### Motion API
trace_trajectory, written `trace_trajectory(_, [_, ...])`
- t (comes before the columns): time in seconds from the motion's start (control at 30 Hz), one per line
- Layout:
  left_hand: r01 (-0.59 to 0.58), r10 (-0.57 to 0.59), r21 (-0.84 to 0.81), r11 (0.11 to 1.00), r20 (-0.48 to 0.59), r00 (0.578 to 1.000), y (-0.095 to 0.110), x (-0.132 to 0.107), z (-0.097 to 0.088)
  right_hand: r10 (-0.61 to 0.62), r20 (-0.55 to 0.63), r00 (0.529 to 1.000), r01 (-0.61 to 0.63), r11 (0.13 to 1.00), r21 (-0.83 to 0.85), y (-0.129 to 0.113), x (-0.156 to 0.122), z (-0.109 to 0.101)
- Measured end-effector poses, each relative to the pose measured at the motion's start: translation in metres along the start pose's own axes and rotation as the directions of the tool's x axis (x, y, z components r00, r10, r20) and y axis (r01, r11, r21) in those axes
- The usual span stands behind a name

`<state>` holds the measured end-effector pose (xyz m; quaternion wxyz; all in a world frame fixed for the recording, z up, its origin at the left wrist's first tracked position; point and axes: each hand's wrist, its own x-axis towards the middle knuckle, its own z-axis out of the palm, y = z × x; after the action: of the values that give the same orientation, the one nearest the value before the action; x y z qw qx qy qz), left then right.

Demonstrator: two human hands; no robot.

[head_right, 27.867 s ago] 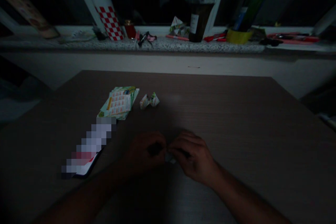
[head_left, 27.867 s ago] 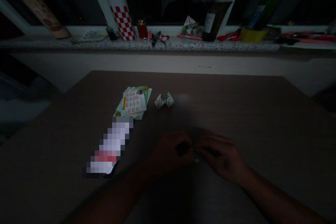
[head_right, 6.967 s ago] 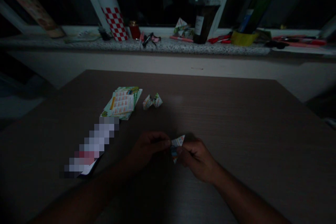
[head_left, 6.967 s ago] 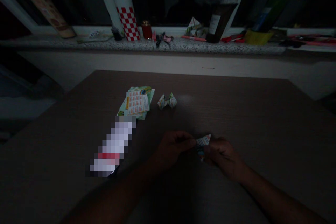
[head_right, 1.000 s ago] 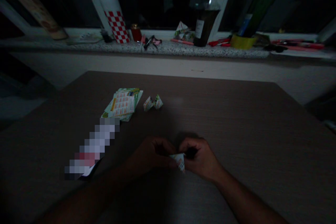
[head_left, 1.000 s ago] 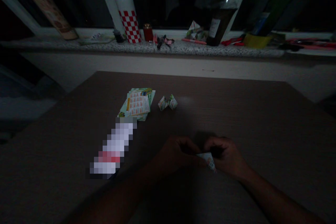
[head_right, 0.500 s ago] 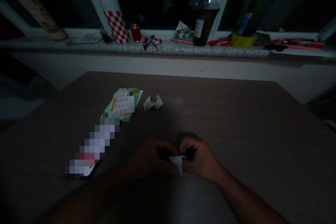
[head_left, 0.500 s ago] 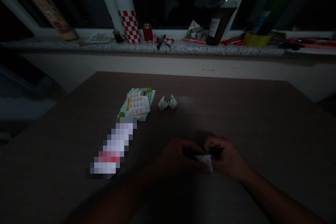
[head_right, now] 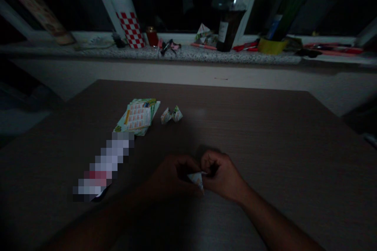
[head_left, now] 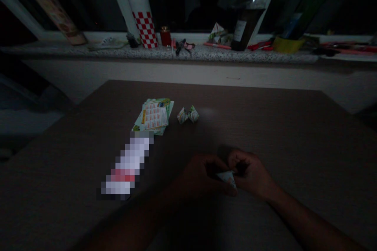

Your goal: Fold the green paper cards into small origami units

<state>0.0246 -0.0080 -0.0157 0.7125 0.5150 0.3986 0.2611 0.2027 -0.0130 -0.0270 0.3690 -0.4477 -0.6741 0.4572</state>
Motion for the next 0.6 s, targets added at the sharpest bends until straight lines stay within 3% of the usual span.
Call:
trace_trajectory(0.3, [-0.014,0.014,-0.044,0.999,-0.001,1.0,-0.0019,0.0021,0.0002,-0.005,0.0,1.0,0.005,1.0,-0.003,0.0001,0.0013,0.002])
trace_trajectory(0.6, [-0.04,0.04,0.06,0.997,0.012,0.999,0.0031,-0.0006,-0.0006,0.02,-0.006,1.0,-0.02,0.999,0.025,-0.0006,0.0012,0.003])
